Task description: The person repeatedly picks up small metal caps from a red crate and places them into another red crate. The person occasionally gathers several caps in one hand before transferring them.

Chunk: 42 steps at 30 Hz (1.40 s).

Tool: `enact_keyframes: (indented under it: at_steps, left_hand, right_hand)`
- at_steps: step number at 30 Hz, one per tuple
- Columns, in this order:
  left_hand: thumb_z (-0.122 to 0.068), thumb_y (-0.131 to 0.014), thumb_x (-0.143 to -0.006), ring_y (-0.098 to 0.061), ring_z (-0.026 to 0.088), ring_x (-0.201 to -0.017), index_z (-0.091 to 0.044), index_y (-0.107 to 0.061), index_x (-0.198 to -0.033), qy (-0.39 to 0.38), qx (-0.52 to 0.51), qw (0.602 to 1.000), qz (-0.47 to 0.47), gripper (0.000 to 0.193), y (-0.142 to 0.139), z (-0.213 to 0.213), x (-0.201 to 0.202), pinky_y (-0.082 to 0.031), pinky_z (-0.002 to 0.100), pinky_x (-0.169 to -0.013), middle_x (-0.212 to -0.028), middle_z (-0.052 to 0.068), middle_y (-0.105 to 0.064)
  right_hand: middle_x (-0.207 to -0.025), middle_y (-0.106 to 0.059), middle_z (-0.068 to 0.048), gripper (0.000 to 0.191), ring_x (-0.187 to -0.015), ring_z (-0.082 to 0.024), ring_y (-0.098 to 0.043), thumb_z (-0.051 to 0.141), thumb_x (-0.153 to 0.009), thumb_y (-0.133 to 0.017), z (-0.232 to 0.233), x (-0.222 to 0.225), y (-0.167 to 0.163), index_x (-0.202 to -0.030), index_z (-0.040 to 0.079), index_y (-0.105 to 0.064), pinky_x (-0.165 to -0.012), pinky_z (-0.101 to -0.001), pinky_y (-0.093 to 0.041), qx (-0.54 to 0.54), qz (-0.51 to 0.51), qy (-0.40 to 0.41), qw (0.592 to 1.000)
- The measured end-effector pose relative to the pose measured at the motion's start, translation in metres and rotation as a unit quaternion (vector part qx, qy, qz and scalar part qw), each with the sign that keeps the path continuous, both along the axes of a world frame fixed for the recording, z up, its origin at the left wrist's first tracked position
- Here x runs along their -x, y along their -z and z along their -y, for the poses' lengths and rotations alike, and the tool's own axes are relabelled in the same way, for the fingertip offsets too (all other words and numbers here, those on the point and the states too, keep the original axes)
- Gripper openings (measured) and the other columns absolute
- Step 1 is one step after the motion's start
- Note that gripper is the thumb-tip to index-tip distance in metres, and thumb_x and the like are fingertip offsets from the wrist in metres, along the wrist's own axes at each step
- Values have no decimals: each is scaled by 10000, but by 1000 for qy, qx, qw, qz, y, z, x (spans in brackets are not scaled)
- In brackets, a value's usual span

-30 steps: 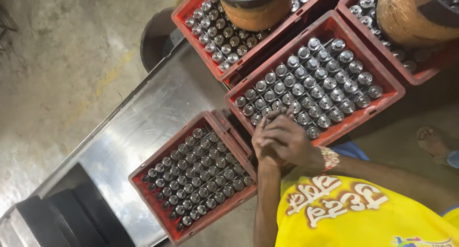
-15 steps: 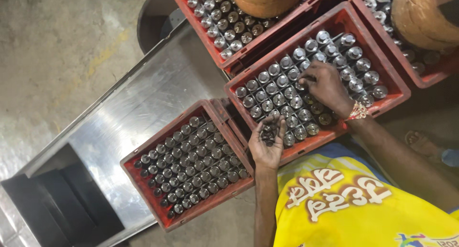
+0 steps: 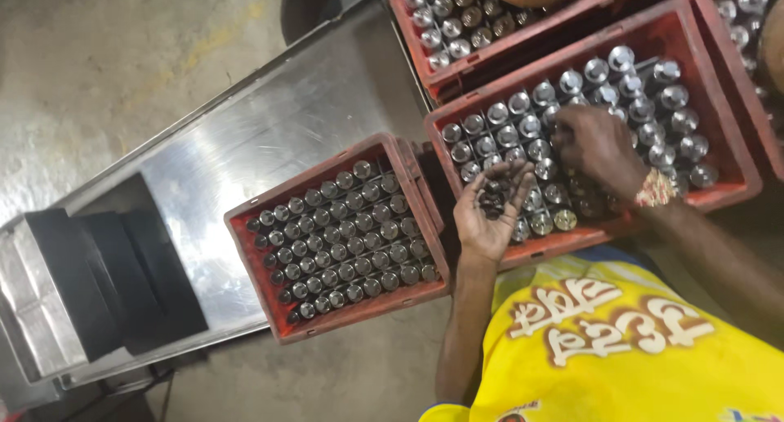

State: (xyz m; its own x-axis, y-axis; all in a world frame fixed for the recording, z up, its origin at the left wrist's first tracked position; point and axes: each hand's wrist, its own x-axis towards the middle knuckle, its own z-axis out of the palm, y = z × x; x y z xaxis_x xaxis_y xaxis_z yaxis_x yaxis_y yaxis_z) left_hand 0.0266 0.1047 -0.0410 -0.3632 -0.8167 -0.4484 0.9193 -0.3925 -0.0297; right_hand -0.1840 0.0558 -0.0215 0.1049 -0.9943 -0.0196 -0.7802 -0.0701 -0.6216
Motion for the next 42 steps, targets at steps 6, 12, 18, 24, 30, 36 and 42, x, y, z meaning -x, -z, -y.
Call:
enact_keyframes:
  at_steps: [6,12,18,24,30,36,42]
  left_hand:
    - [-165,-384,-1139,-556,486,-1339,164,-581,-1258,-32,50,998,-38,401,0,-9,-3,-461,547,-1195,-1369,363,-581]
    - [-217,-371,-1127,-479,399,-1441,152,-484,-1452,-9,89,995,-40,505,2,-21,-4,-393,496,-1238,-1543,315,-479]
    - [-222,-352,-1183,-470,365,-1446,161,-455,-1541,13,62,993,-97,535,15,-28,2,-382,464,-1216,-1576,306,-471]
    - [-176,-388,-1087,-499,455,-1388,148,-535,-1301,-15,19,1000,-6,415,23,-29,0,-395,541,-1230,-1422,343,-545]
    - [-145,-405,-1059,-534,481,-1331,155,-586,-1201,-40,-21,999,5,378,20,-25,-8,-425,565,-1196,-1344,354,-579]
    - [-156,-431,-1071,-563,469,-1293,139,-599,-1179,-44,-28,998,43,357,17,-24,-12,-438,569,-1189,-1295,333,-609]
    - [-158,-423,-1084,-571,462,-1297,124,-598,-1182,-40,-15,998,38,346,15,-12,-10,-443,562,-1194,-1301,328,-612]
  right_hand:
    - [-1024,-684,-150,388,-903,-361,-692,-33,-720,-768,-19,-6,-8,-1097,23,-696,-779,-440,-562,43,-41,-1,998]
    - [-1052,-701,-70,218,-927,-274,-714,-9,-893,-767,-50,-36,-49,-1090,72,-725,-831,-397,-563,111,157,-30,981]
    - [-990,-711,-146,271,-948,-323,-693,-27,-736,-722,-62,-49,-47,-997,42,-739,-826,-397,-555,146,116,-103,977]
    - [-977,-690,-108,116,-925,-260,-691,22,-933,-728,-43,-14,-26,-1046,44,-747,-833,-372,-531,11,149,83,985]
    - [-951,-687,-129,91,-932,-337,-606,55,-878,-795,-13,-7,14,-959,29,-763,-835,-466,-495,52,17,10,998]
    - [-1031,-647,-139,271,-987,-352,-605,-21,-731,-775,-21,-26,9,-982,37,-691,-840,-465,-511,91,-92,6,992]
    - [-994,-648,-111,329,-914,-334,-611,4,-717,-782,3,-38,-7,-1030,59,-697,-768,-473,-495,91,-124,-70,986]
